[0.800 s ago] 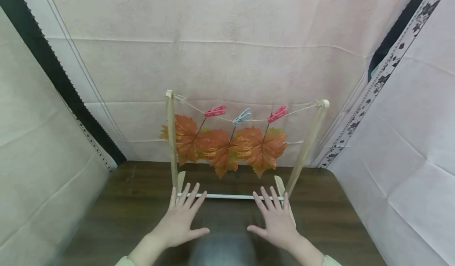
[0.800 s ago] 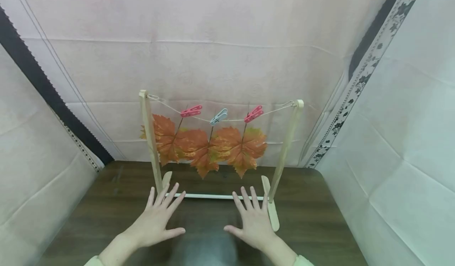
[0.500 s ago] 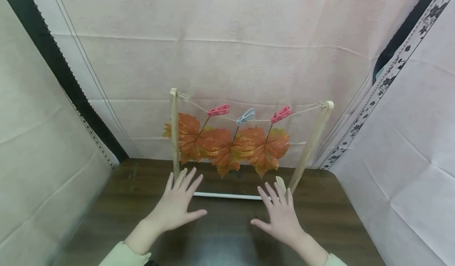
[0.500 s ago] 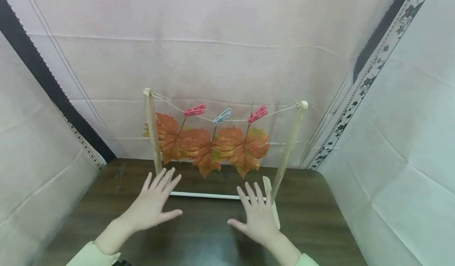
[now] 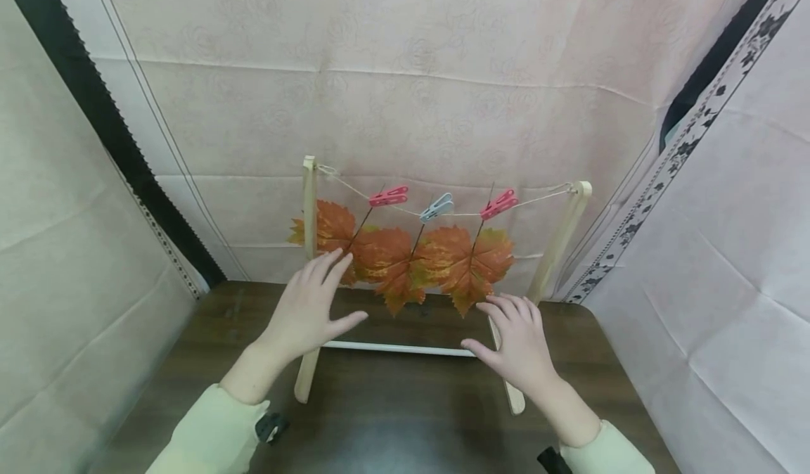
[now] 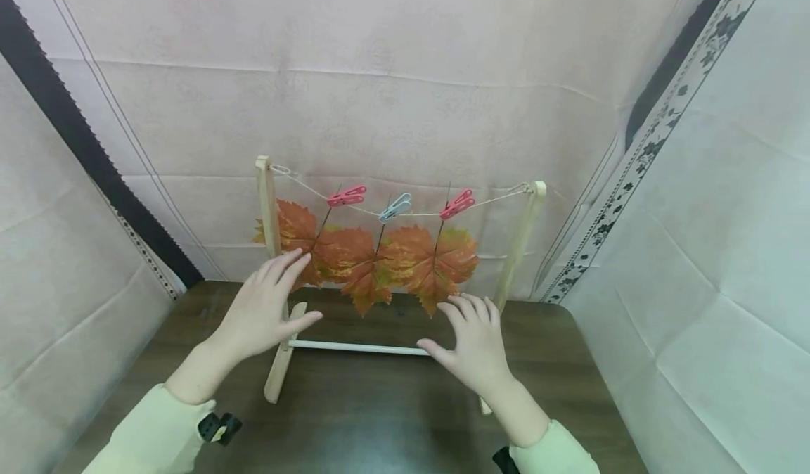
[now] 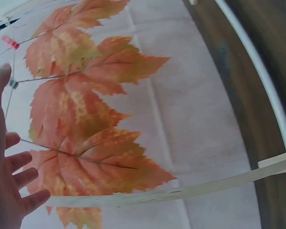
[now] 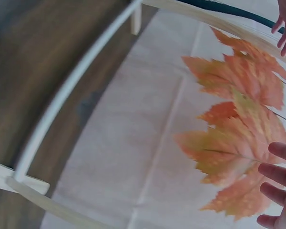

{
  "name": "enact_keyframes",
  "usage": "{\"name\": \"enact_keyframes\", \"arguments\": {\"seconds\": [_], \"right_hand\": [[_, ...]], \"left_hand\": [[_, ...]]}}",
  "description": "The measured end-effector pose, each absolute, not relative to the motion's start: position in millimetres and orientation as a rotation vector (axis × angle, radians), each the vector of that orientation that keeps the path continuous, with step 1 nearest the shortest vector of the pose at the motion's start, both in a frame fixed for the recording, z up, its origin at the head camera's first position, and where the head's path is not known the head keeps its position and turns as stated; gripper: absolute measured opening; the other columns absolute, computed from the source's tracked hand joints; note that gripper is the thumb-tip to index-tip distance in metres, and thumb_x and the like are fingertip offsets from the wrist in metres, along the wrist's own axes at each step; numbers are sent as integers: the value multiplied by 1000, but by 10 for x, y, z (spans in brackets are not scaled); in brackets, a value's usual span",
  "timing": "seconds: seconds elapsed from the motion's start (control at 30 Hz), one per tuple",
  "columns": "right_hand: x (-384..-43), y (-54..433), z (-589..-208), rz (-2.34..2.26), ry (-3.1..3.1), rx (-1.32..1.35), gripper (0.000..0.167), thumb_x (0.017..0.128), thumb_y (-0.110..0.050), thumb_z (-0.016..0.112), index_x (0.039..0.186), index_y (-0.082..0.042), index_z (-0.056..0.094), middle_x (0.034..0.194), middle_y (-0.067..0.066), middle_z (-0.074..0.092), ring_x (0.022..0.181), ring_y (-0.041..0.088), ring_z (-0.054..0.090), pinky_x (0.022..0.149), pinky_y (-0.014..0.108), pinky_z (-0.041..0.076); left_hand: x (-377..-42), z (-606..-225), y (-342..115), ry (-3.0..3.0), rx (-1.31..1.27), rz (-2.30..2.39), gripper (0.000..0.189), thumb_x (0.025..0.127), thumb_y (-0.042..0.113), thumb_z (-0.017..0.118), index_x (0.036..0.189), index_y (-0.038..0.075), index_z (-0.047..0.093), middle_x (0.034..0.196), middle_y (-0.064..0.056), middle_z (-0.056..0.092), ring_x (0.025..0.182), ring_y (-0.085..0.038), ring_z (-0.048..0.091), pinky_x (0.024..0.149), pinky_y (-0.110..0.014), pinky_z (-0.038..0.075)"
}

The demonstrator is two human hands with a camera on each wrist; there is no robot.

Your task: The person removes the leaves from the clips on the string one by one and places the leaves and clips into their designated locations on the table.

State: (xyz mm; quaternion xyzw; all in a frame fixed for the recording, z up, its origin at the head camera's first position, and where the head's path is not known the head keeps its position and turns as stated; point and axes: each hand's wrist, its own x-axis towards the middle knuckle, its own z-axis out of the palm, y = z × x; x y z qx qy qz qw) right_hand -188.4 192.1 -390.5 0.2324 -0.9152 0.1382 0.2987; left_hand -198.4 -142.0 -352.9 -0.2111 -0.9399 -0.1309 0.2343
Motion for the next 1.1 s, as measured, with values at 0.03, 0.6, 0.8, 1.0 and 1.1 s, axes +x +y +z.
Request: {"name": "enact_keyframes", "arguments": {"seconds": [0.03,0.6,0.8,1.0,1.1], "right_hand": [[-1893,1922,-3876,374,-2420,619,63,73,-60,65,111,-10,64,116,12,62,113,32,49,100,57,27],[-1901,1783,-3596,441,-2376,681,70,80,-72,48,107,-10,65,119,13,61,116,33,47,101,56,27],[-2020,1624,-3121,581,-2305,721,73,79,-70,52,114,-6,62,120,13,61,116,31,48,101,55,28],[-2212,1350,-2541,612,-2246,774,53,75,-39,75,115,-8,61,116,9,63,114,28,49,102,51,29],[-2327,1208,-2363,594,-2280,801,52,76,-39,75,116,-8,61,117,8,63,115,27,49,102,49,30]], "left_hand": [[-2000,-3491,-1417,-2564,-570,-374,88,77,54,68,144,8,34,144,-15,38,129,-35,39,100,-55,37],[-2413,-2995,-1274,-2610,-437,-467,75,88,32,62,146,2,24,151,-20,26,56,-18,50,43,-24,36],[-2511,-2990,-1241,-2665,-397,-410,66,89,32,60,142,3,33,142,-18,39,66,-23,59,50,-33,47],[-2564,-2994,-1210,-2699,-346,-357,47,87,36,64,122,6,58,109,-12,59,89,-26,60,64,-42,51],[-2561,-2997,-1202,-2700,-362,-353,36,85,36,67,107,8,66,99,-8,62,89,-25,58,64,-41,50]]}}
